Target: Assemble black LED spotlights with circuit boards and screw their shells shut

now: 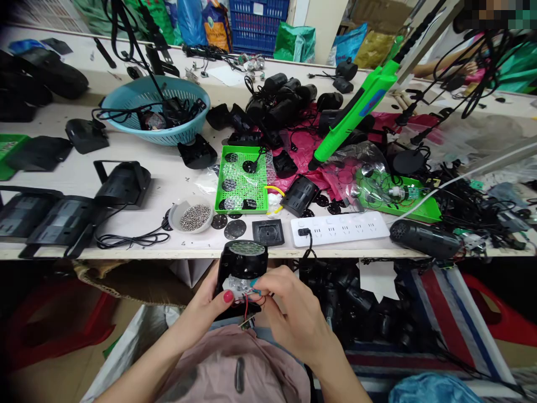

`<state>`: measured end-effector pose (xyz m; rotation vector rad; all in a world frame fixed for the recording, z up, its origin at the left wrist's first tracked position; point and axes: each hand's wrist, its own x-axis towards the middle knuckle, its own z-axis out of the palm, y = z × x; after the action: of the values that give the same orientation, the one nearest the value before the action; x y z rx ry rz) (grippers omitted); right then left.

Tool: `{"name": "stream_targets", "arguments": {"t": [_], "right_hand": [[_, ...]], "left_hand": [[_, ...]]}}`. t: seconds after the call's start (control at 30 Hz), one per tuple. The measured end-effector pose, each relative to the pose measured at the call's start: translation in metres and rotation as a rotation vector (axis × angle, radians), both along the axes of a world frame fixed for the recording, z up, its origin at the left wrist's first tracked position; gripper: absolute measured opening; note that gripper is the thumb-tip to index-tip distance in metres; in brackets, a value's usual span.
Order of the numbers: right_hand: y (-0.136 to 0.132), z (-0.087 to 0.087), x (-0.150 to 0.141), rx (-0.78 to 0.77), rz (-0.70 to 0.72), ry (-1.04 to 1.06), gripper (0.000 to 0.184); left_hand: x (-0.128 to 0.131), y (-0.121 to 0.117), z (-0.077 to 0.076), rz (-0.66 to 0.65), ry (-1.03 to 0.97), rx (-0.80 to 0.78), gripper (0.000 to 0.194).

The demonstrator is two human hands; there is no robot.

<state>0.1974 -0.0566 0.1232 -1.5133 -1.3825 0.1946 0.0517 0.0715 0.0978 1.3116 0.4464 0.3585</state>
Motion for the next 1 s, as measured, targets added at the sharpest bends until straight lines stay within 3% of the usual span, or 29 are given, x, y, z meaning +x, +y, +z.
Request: {"name": "stream_targets", "arguments": {"t": [0.6, 0.7, 0.87, 1.0], "right_hand": [[0.006, -0.004, -0.002, -0.035, -0.027, -0.058, 0.034], [0.010, -0.012, -0.006, -0.035, -0.070, 0.068, 0.035], [0.015, -0.024, -0.012, -0.005, -0.376, 0.580, 0.028], [0.014, -0.031, -0.018, -0.137, -0.322, 0.809, 0.036]], "left_hand": [[-0.003, -0.004, -0.012, 0.076, 0.049, -0.080, 0.061], [0.000, -0.005, -0.012, 0.169, 0.060, -0.252, 0.059], [0.015, 0.000, 0.004, 0.369, 0.153, -0.788, 0.051], [0.021, 0.008, 0.010, 0.409, 0.193, -0.914, 0.041]]}}
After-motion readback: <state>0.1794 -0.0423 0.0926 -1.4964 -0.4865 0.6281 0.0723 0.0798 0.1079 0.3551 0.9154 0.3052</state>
